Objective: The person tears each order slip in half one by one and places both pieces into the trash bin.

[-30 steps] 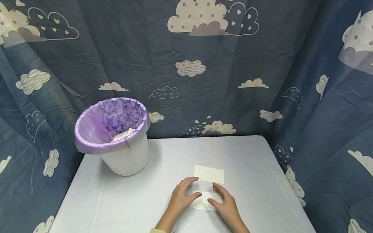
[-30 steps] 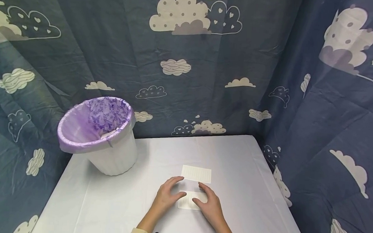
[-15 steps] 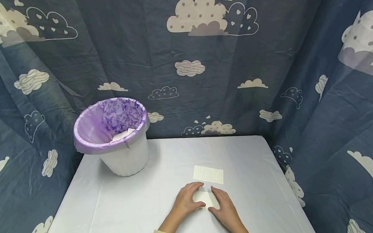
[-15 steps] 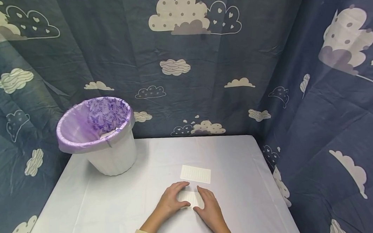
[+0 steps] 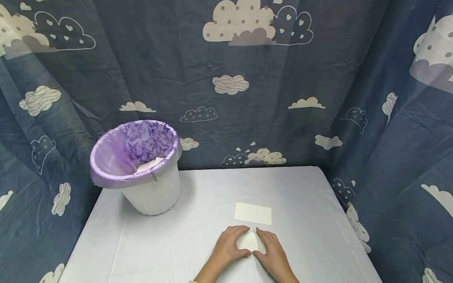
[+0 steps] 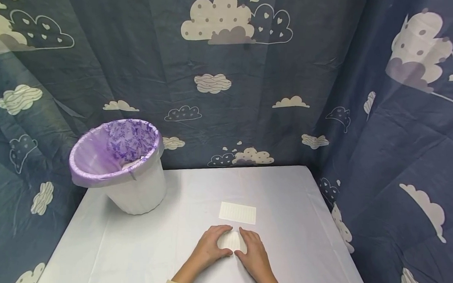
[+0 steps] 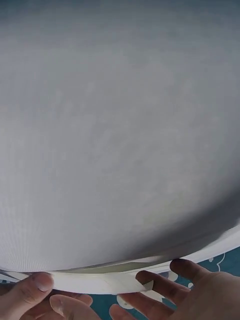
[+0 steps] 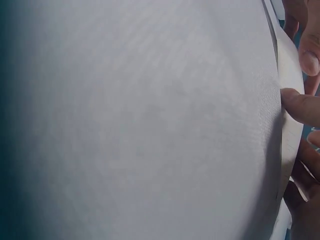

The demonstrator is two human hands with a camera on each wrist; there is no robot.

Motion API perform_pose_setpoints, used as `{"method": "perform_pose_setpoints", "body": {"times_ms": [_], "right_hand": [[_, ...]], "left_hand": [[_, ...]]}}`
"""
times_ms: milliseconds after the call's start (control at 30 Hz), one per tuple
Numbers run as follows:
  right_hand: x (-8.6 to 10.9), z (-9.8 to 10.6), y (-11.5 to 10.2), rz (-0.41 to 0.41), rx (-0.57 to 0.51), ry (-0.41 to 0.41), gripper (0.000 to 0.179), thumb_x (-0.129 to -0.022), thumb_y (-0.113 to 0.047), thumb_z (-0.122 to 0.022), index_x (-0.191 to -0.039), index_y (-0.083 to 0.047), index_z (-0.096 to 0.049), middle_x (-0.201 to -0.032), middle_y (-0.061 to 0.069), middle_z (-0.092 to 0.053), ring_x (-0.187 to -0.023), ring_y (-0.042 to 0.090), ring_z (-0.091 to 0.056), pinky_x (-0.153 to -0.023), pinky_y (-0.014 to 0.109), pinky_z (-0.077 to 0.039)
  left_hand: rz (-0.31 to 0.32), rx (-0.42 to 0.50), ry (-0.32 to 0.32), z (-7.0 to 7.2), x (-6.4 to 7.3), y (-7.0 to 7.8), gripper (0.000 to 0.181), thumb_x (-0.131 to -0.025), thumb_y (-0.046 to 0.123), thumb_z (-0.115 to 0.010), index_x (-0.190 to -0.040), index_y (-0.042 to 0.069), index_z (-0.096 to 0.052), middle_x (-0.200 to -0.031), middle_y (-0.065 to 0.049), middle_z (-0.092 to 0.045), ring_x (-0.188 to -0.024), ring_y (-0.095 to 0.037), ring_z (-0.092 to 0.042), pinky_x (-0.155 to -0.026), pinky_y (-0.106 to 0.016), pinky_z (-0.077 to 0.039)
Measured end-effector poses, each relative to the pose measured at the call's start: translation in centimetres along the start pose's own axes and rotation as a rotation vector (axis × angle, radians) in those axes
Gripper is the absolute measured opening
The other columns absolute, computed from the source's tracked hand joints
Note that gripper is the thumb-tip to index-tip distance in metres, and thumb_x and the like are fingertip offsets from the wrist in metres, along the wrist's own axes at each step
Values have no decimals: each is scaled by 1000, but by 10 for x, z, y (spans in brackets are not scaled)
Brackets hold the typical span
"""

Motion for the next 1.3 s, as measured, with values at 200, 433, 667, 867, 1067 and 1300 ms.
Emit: {"method": "perform_pose_setpoints", "body": {"times_ms": [200,433,667,867,1067,1300], "right_hand": [[-1,0,0,6,-52,52,58,-85,-13,-87,-139,-8,-67,-134,9,-70,-129,34,-62,-108,59,-52],[-3,-1,1,-29,-174,139,29,-90,-3,-80,-117,-13,-77,-112,-1,-76,-114,27,-71,-103,51,-57],[-8,1,2,-114,-323,172,20,-93,-1,-77,-108,-13,-78,-107,1,-79,-100,19,-74,-89,26,-61],[-12,3,1,-224,-490,141,13,-96,-5,-75,-108,-10,-78,-109,9,-79,-93,11,-73,-81,16,-58],[-17,6,-12,-243,-591,146,9,-96,-3,-74,-102,-7,-78,-106,8,-78,-95,3,-66,-82,15,-57],[-22,11,-30,-273,-623,133,8,-96,-6,-75,-103,-7,-78,-108,7,-77,-99,10,-66,-81,16,-55]], "left_hand": [[-14,-19,23,-1,-1,3,63,-76,33,-94,-133,18,-72,-133,3,-75,-119,-18,-65,-106,-40,-54],[14,45,5,-1,-2,5,55,-81,31,-92,-131,17,-73,-126,2,-76,-109,-16,-64,-99,-33,-55],[22,173,20,-1,-2,7,38,-90,25,-85,-126,16,-75,-118,2,-77,-110,-19,-69,-97,-37,-58],[24,264,52,0,-3,7,27,-96,23,-78,-123,17,-76,-119,1,-77,-119,-21,-72,-106,-40,-57],[34,361,104,6,-4,9,21,-98,23,-76,-119,20,-77,-115,6,-77,-116,-17,-72,-107,-40,-56],[33,460,187,17,-6,9,11,-97,18,-77,-108,17,-78,-110,3,-80,-114,-19,-74,-108,-40,-55]]}}
Point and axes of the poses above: each hand's wrist, its own x-axis away from the middle knuckle, its own z-axis out of the back of the hand, y = z × x, the point moved 3 cm from there along -x, towards the middle knuckle
